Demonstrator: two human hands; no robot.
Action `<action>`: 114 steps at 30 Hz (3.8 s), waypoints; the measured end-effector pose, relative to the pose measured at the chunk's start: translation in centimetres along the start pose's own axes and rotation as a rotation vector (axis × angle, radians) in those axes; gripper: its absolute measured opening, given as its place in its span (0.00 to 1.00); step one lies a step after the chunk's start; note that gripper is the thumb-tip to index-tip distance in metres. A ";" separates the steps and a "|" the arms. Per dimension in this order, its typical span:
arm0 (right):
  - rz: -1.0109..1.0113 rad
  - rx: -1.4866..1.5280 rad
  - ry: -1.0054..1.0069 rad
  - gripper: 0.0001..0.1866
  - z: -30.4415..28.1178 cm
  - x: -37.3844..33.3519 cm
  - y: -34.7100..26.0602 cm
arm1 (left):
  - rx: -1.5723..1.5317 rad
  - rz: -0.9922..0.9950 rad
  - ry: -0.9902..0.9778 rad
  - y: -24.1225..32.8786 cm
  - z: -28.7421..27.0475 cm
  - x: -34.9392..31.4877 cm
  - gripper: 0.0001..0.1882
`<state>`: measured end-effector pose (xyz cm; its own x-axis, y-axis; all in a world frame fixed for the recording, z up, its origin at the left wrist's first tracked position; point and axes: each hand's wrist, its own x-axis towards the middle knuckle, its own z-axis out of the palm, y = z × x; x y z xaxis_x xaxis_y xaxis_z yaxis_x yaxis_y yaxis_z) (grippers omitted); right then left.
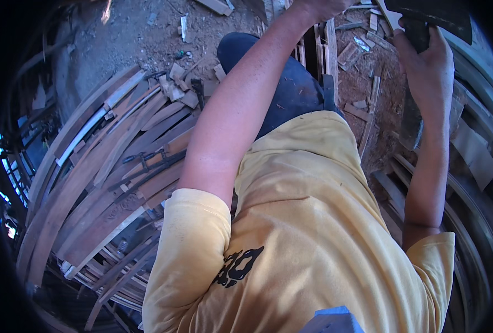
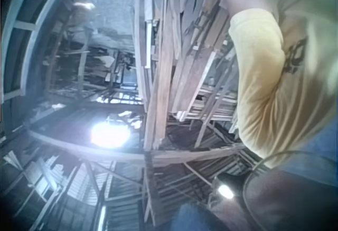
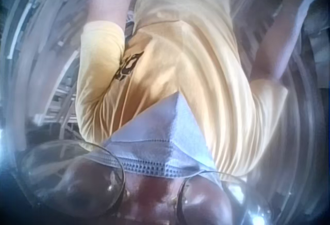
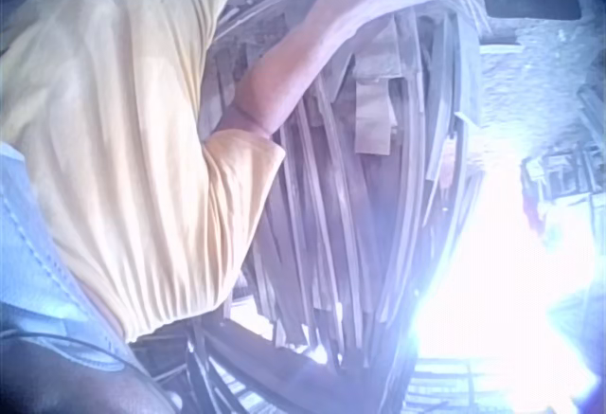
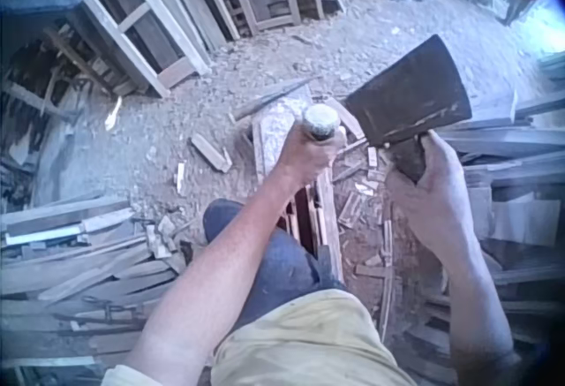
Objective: The person chisels a joint in a wooden board held between their legs and later uses a hand plane to smooth several sides of a wooden board.
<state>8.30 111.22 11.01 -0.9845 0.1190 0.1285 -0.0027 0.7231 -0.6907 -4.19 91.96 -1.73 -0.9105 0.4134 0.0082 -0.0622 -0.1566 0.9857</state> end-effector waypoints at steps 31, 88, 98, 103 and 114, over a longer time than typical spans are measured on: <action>-0.020 -0.026 -0.162 0.17 0.8 -1.0 -2.1 | 0.173 0.167 0.030 -3.2 -0.6 -3.9 0.07; 0.039 0.007 -0.056 0.19 -0.5 -1.4 1.1 | 0.157 0.136 0.028 -0.1 1.4 -0.9 0.05; -0.003 -0.006 -0.050 0.20 -0.8 -0.1 0.9 | -0.471 -0.094 -0.320 -3.5 -0.8 0.1 0.10; -0.019 -0.128 -0.097 0.20 -0.3 0.2 1.7 | 0.222 0.240 0.052 -0.3 2.0 -1.5 0.10; -0.010 -0.062 -0.131 0.20 -1.2 0.1 -5.4 | 0.316 0.144 0.085 1.0 1.8 -3.1 0.06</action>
<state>8.45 108.14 15.55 -0.9989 0.0252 0.0385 -0.0055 0.7652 -0.6438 -0.72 92.11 -0.46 -0.9323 0.3291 0.1502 0.1871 0.0831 0.9788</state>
